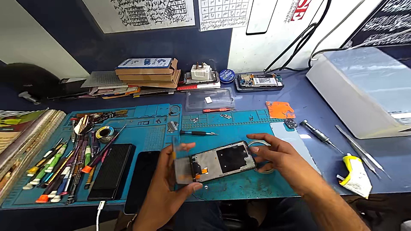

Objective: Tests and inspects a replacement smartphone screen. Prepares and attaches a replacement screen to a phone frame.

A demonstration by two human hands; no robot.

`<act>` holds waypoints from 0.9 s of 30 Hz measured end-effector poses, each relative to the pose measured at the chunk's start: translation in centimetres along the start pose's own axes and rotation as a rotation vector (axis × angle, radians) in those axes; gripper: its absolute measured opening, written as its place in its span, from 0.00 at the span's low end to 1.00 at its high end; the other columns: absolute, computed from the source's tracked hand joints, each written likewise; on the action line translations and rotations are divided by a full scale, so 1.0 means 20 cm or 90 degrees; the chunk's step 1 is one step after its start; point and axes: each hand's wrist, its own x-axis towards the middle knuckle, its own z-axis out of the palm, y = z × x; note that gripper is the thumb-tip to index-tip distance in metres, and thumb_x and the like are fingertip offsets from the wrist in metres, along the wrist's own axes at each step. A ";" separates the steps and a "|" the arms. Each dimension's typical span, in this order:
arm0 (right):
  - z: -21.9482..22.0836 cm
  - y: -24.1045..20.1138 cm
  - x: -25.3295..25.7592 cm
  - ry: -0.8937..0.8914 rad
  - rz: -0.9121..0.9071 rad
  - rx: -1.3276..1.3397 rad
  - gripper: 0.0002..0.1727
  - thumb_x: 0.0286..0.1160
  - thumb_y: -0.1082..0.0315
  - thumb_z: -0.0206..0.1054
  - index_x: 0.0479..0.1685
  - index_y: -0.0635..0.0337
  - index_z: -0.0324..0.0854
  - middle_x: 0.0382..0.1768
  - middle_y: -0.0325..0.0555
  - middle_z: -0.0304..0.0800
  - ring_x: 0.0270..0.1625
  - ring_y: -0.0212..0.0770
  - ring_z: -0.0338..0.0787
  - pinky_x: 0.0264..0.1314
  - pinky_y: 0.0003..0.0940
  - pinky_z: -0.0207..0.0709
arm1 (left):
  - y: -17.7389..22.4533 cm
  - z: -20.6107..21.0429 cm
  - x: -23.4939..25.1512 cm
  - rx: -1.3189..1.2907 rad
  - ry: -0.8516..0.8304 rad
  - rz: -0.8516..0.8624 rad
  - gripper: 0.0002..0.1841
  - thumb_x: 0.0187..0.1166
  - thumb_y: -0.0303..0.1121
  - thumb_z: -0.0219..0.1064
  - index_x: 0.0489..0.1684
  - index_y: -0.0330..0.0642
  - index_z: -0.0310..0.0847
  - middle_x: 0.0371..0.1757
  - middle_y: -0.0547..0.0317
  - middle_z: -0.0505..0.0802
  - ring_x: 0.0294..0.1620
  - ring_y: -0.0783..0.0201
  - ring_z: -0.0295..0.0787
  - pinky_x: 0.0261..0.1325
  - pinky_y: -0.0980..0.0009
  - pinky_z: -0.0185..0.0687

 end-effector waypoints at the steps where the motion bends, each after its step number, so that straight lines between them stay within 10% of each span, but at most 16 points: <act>1: -0.01 0.01 0.01 -0.003 -0.012 -0.038 0.19 0.87 0.68 0.62 0.74 0.48 0.80 0.45 0.46 0.96 0.37 0.42 0.95 0.32 0.34 0.88 | -0.01 -0.02 -0.01 -0.001 0.004 0.000 0.46 0.62 0.39 0.86 0.85 0.47 0.63 0.78 0.52 0.84 0.74 0.49 0.85 0.71 0.58 0.88; 8: -0.03 0.05 0.03 0.086 -0.143 -0.412 0.23 0.81 0.61 0.58 0.74 0.31 0.80 0.50 0.21 0.97 0.37 0.32 0.95 0.36 0.45 0.89 | -0.05 -0.06 -0.04 -0.062 0.000 0.032 0.43 0.63 0.36 0.85 0.82 0.41 0.69 0.79 0.45 0.83 0.79 0.42 0.80 0.78 0.53 0.82; 13: -0.05 0.09 0.03 0.162 -0.230 -0.592 0.20 0.78 0.56 0.60 0.67 0.33 0.85 0.48 0.26 0.96 0.37 0.37 0.93 0.36 0.53 0.83 | -0.06 -0.06 -0.07 -0.081 0.042 0.025 0.39 0.60 0.35 0.87 0.77 0.43 0.76 0.74 0.50 0.88 0.73 0.50 0.86 0.73 0.59 0.86; 18: 0.17 0.11 -0.04 0.199 -0.381 -0.362 0.11 0.73 0.54 0.70 0.49 0.41 0.91 0.37 0.23 0.93 0.35 0.26 0.92 0.35 0.31 0.89 | -0.09 -0.04 -0.09 -0.103 0.055 0.033 0.43 0.61 0.32 0.86 0.82 0.38 0.70 0.79 0.43 0.83 0.77 0.43 0.82 0.77 0.54 0.83; 27: 0.69 0.00 0.08 0.027 -0.197 -0.041 0.03 0.68 0.63 0.81 0.34 0.42 0.92 0.29 0.24 0.94 0.30 0.25 0.91 0.32 0.27 0.88 | -0.08 0.04 -0.12 -0.022 0.132 0.019 0.44 0.59 0.35 0.87 0.82 0.38 0.70 0.76 0.49 0.86 0.73 0.50 0.87 0.72 0.61 0.87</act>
